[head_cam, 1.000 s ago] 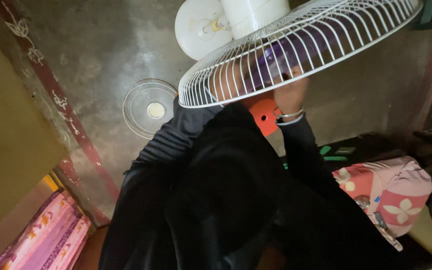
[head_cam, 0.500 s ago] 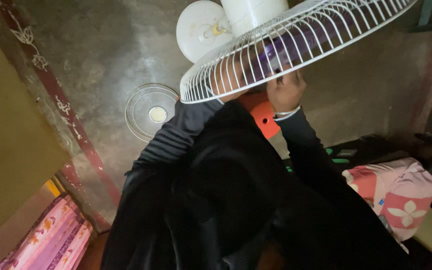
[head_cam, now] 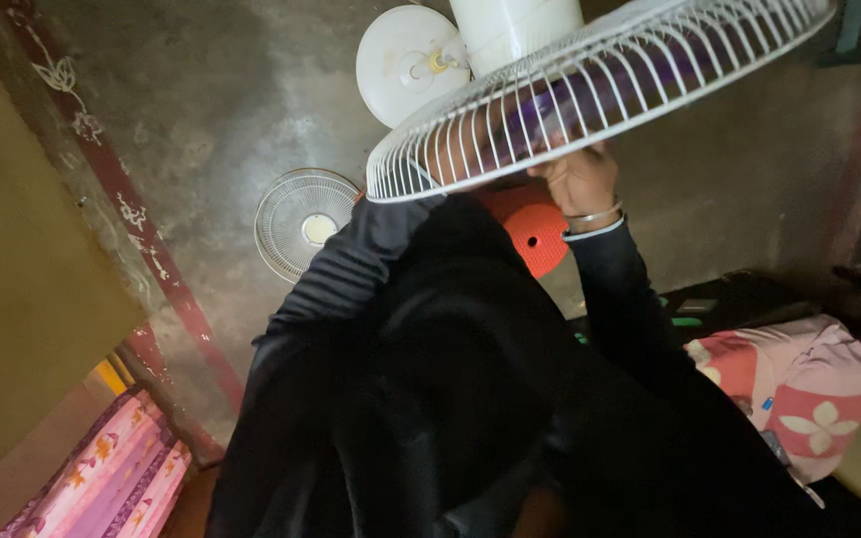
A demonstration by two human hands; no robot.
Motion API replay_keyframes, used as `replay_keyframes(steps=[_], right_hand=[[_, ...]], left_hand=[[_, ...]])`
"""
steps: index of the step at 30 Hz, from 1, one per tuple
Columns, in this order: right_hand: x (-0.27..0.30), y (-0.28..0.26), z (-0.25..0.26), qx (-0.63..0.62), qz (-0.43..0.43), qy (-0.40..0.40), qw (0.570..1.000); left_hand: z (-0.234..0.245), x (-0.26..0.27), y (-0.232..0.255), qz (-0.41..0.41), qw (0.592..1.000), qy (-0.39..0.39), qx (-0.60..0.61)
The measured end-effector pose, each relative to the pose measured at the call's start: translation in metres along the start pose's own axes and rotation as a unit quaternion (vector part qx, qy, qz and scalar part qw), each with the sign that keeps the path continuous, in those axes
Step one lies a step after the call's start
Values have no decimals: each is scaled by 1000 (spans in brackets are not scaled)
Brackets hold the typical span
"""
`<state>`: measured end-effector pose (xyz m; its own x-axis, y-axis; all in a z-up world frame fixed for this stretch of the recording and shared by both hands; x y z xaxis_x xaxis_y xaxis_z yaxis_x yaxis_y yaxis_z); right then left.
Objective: The person assembles a standing electric fan by attaching the front grille, inserting the purple fan blade onto the motor shaft, and securing it with a central nut. The person then attaches the rear grille to complete the assembly.
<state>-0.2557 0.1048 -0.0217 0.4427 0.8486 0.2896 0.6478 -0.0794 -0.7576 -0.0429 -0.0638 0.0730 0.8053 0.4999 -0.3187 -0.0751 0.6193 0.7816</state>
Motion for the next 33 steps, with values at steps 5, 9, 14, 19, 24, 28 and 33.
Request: replay_keyframes(steps=[5, 9, 14, 19, 24, 28, 33], right_hand=[[13, -21, -51, 698, 357, 100, 612], [13, -22, -66, 654, 440, 112, 605], [18, -4, -44, 476, 243, 194, 823], [10, 7, -23, 0, -15, 91, 996], [2, -2, -25, 70, 6, 25, 997], [6, -19, -46, 545, 338, 68, 764], [8, -27, -70, 669, 444, 104, 586]], left_hand=[[-24, -16, -16, -15, 1000, 18, 11], [-33, -23, -26, -12, 1000, 22, 15], [-28, -13, -25, -6, 1000, 22, 19], [-34, -16, -23, -9, 999, 22, 24], [-44, -20, -22, 21, 1000, 11, 5], [-39, -23, -21, -31, 997, 68, -26], [-32, -31, -17, -26, 998, 38, 38]])
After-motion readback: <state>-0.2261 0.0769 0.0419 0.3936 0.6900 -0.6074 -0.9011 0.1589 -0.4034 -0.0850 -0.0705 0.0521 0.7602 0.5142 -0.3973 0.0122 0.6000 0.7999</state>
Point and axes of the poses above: each hand's wrist, its own x-axis away from the middle knuckle, its own z-axis out of the back of the hand, y = z × x, the point moved 1 cm from there along -x, towards the middle knuckle, and after that the axes turned 5 degrees about y, right-handed, at the moved point
